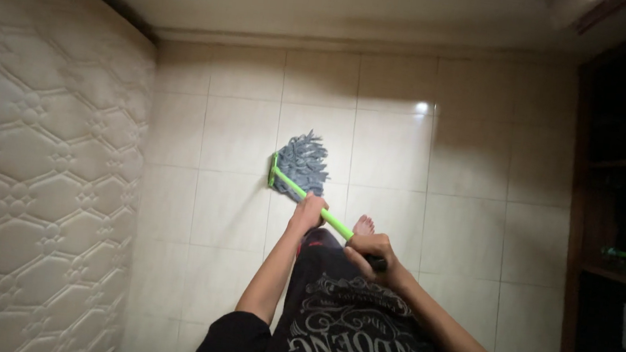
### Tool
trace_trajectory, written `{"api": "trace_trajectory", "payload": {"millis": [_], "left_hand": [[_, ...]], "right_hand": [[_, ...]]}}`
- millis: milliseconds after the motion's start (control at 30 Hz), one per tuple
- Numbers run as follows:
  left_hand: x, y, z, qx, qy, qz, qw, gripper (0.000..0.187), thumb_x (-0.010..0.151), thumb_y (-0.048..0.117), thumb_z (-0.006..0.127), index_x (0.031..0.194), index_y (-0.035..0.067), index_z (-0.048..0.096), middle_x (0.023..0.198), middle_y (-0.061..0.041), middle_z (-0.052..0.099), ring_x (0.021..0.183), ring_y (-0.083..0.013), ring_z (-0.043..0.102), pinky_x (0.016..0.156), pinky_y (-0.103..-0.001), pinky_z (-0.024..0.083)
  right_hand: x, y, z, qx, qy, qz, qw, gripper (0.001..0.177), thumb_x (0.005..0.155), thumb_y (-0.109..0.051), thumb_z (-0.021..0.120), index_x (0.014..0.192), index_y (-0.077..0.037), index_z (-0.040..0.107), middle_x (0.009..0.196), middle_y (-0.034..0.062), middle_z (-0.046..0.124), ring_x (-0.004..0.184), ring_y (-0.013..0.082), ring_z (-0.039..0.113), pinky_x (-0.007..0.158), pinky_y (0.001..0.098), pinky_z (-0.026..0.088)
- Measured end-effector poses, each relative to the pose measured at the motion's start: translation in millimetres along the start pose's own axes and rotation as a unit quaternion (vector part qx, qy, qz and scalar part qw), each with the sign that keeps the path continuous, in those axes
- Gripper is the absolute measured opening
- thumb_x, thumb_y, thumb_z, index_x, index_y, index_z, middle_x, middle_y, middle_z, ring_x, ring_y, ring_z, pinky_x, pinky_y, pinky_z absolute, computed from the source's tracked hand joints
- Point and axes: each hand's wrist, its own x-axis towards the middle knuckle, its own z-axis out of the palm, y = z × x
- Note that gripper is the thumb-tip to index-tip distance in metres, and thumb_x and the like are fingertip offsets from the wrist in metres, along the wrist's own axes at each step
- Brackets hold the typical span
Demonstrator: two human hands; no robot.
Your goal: The recorder is using a mop to clean a white tile floor.
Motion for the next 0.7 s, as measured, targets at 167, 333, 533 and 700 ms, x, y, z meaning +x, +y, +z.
{"api": "trace_trajectory", "payload": {"millis": [167, 333, 533, 700], "left_hand": [[17.8, -13.4, 47.5, -0.003, 0.057, -0.007, 0.998, 0.007, 0.073, 0.01, 0.072, 0.077, 0.012, 0.077, 0.087, -0.02, 0.073, 0.094, -0.0422, 0.066, 0.082, -0.051, 0.057], [28.9, 36.2, 56.0, -0.027, 0.091, 0.03, 0.995, 0.007, 0.071, 0.015, 0.075, 0.069, 0.008, 0.073, 0.079, -0.023, 0.069, 0.08, -0.0447, 0.068, 0.073, -0.052, 0.058], [66.6, 104.6, 90.2, -0.083, -0.004, 0.208, 0.975, 0.009, 0.065, 0.017, 0.075, 0.067, 0.01, 0.07, 0.074, -0.02, 0.068, 0.077, -0.0426, 0.068, 0.071, -0.05, 0.057], [79.0, 155.7, 98.9, -0.137, 0.014, 0.261, 0.955, 0.017, 0.081, 0.017, 0.074, 0.071, 0.005, 0.067, 0.077, -0.019, 0.067, 0.075, -0.0412, 0.067, 0.07, -0.048, 0.056]], "right_hand": [[-5.7, -3.3, -4.0, 0.015, -0.001, 0.066, 0.998, 0.032, 0.092, 0.0, 0.065, 0.061, -0.002, 0.054, 0.049, 0.0055, 0.048, 0.041, 0.0136, 0.042, 0.042, 0.0329, 0.033], [-14.7, -56.3, -25.8, -0.013, 0.015, 0.121, 0.992, 0.039, 0.093, -0.002, 0.067, 0.058, -0.003, 0.05, 0.05, 0.0028, 0.046, 0.041, 0.0141, 0.041, 0.043, 0.0321, 0.032], [-25.9, -96.1, -45.7, -0.131, 0.091, 0.038, 0.987, 0.028, 0.089, -0.005, 0.072, 0.075, 0.006, 0.051, 0.059, 0.0086, 0.051, 0.054, 0.0189, 0.048, 0.055, 0.0361, 0.039], [-21.2, -92.0, -43.8, -0.16, 0.04, 0.033, 0.986, 0.027, 0.087, -0.006, 0.073, 0.066, -0.001, 0.057, 0.059, 0.0103, 0.057, 0.052, 0.0201, 0.053, 0.055, 0.0371, 0.041]]}}
